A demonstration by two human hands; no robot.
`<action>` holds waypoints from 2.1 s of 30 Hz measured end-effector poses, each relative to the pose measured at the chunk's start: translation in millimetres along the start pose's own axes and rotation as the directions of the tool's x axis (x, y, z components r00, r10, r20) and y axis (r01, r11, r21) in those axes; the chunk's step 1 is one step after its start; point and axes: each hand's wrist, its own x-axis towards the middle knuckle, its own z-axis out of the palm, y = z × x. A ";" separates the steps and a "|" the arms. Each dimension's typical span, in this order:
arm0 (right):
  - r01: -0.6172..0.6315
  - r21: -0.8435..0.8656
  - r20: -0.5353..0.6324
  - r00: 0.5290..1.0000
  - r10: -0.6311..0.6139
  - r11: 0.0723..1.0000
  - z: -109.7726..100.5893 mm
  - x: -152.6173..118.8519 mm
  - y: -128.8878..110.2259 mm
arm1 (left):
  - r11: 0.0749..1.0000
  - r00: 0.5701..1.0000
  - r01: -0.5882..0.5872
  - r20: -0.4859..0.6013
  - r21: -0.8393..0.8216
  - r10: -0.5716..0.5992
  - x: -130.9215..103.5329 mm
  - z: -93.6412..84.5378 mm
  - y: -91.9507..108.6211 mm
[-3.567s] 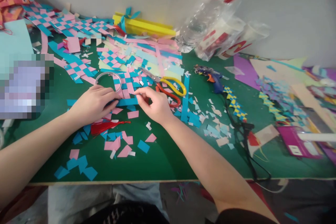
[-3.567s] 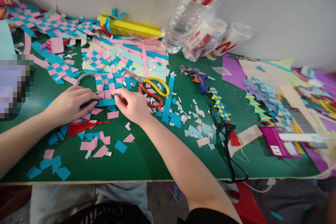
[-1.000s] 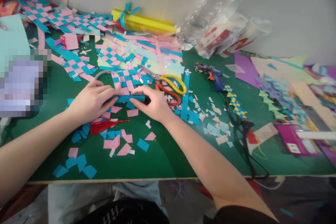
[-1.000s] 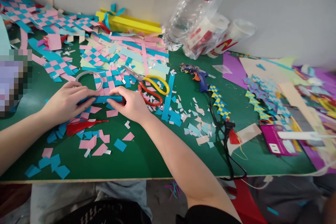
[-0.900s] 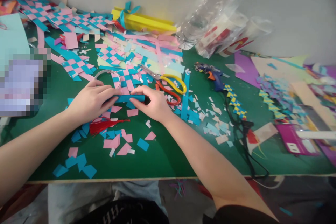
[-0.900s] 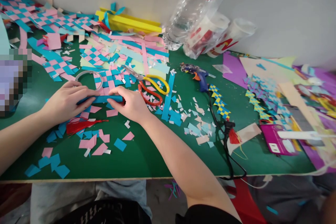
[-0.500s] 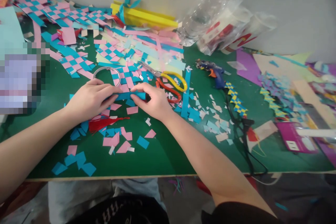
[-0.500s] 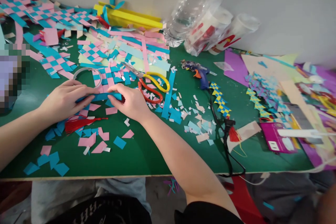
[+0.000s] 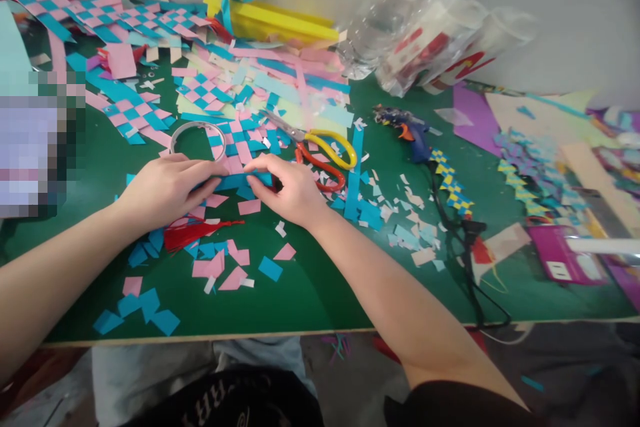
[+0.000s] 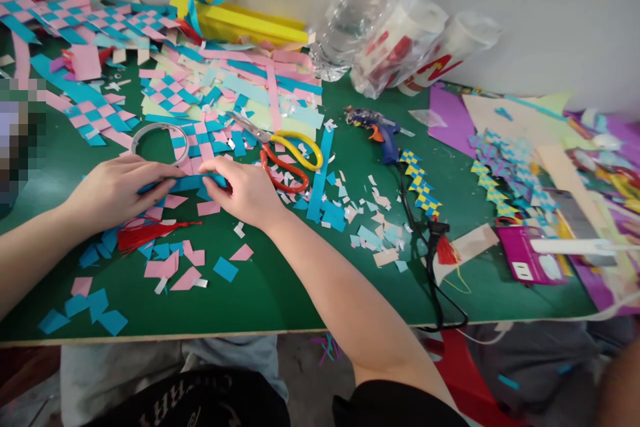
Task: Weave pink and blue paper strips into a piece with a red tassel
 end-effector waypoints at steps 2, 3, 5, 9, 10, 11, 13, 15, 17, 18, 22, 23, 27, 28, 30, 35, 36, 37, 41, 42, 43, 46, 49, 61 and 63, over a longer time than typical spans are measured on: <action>0.002 0.000 0.000 1.000 -0.002 1.000 -0.1 0.2 0.2 | 1.000 1.000 -0.001 0.004 0.007 0.001 0.0 -0.5 0.0; -0.001 -0.002 0.004 1.000 0.001 1.000 -0.2 0.4 0.3 | 1.000 1.000 -0.005 0.002 0.009 0.005 0.0 -0.7 0.0; -0.010 -0.008 0.022 1.000 0.010 1.000 -0.4 0.7 0.4 | 1.000 1.000 -0.013 -0.003 0.013 0.013 -0.1 -0.5 -0.2; -0.001 -0.001 0.037 0.999 0.001 1.000 0.0 0.8 1.0 | 1.000 1.000 -0.020 -0.023 0.019 0.020 -0.1 1.3 -1.3; 0.003 -0.001 0.031 1.000 -0.003 1.000 0.2 0.8 1.1 | 1.000 0.999 -0.018 -0.037 0.020 0.019 -0.2 1.9 -1.6; 0.005 -0.002 0.024 1.000 -0.005 1.000 0.4 0.7 1.2 | 1.000 0.998 -0.021 -0.054 0.020 0.022 -0.2 2.4 -1.8; 0.009 -0.002 0.016 1.000 -0.009 1.000 0.5 0.5 1.3 | 0.999 0.996 -0.032 -0.084 0.022 0.033 -0.1 2.6 -1.8; 0.010 0.005 0.012 1.000 -0.010 1.000 0.4 0.4 1.2 | 0.999 0.994 -0.047 -0.100 0.022 0.049 0.2 1.7 -1.4; 0.005 0.010 -0.005 1.000 -0.005 1.000 0.2 0.4 1.4 | 0.999 0.993 -0.045 -0.106 0.021 0.047 0.7 0.1 -0.9; -0.001 0.013 -0.018 1.000 0.001 1.000 0.1 0.4 1.7 | 0.999 0.993 -0.037 -0.108 0.020 0.039 0.9 -0.7 -0.8; -0.020 0.051 -0.069 0.997 0.023 0.999 0.0 0.6 3.2 | 0.999 0.990 -0.035 -0.133 0.008 0.036 1.1 -1.7 -1.4; -0.022 0.064 -0.073 0.997 0.026 0.998 0.1 0.6 3.4 | 0.999 0.988 -0.044 -0.146 0.007 0.044 0.9 -1.4 -1.7; -0.020 0.088 -0.062 0.998 0.026 0.996 0.3 0.3 3.7 | 0.999 0.987 -0.045 -0.153 0.002 0.045 0.6 -1.3 -1.7; -0.021 0.086 -0.055 0.998 0.026 0.996 0.3 0.1 3.6 | 0.999 0.988 -0.044 -0.151 0.004 0.044 0.6 -1.8 -1.3; -0.034 0.071 -0.039 0.999 0.036 0.997 0.2 -0.1 3.6 | 0.999 0.987 -0.042 -0.154 0.014 0.044 0.8 -3.1 -0.4; -0.039 0.040 -0.023 0.999 0.040 0.998 -0.2 1.0 2.9 | 0.999 0.985 -0.037 -0.164 0.031 0.042 1.4 -4.8 1.3; -0.036 0.038 -0.022 0.999 0.037 0.999 -0.1 1.4 2.6 | 0.999 0.985 -0.036 -0.165 0.034 0.041 1.3 -4.7 1.4; -0.033 0.039 -0.022 0.999 0.034 0.999 0.0 1.6 2.3 | 0.999 0.986 -0.030 -0.162 0.038 0.036 1.2 -4.5 1.3; -0.039 0.071 -0.014 0.999 0.040 0.997 0.8 1.6 1.4 | 0.999 0.991 -0.013 -0.129 0.042 0.018 -0.1 -3.6 -0.2; -0.047 0.086 -0.004 0.999 0.047 0.995 0.9 1.5 1.2 | 0.999 0.992 -0.011 -0.125 0.042 0.016 -0.5 -3.4 -0.6; -0.056 0.099 0.006 0.998 0.055 0.993 0.8 1.4 1.0 | 0.999 0.992 -0.011 -0.126 0.041 0.016 -0.8 -3.4 -1.0; -0.069 0.120 0.022 0.998 0.067 0.990 0.1 1.5 0.5 | 0.999 0.991 -0.010 -0.136 0.040 0.015 -1.3 -4.3 -1.3; -0.082 0.092 -0.006 0.997 0.082 0.992 -0.8 1.6 1.0 | 0.999 0.992 0.008 -0.127 0.043 -0.003 -1.5 -5.6 -0.6; -0.091 0.013 -0.148 0.985 0.091 0.996 -2.1 1.7 4.2 | 0.996 0.995 0.021 -0.104 0.085 -0.013 -0.6 -6.5 -0.3; -0.100 -0.013 -0.170 0.981 0.096 0.995 -3.3 2.0 5.1 | 0.995 0.995 0.020 -0.099 0.097 -0.010 -0.4 -6.9 -0.2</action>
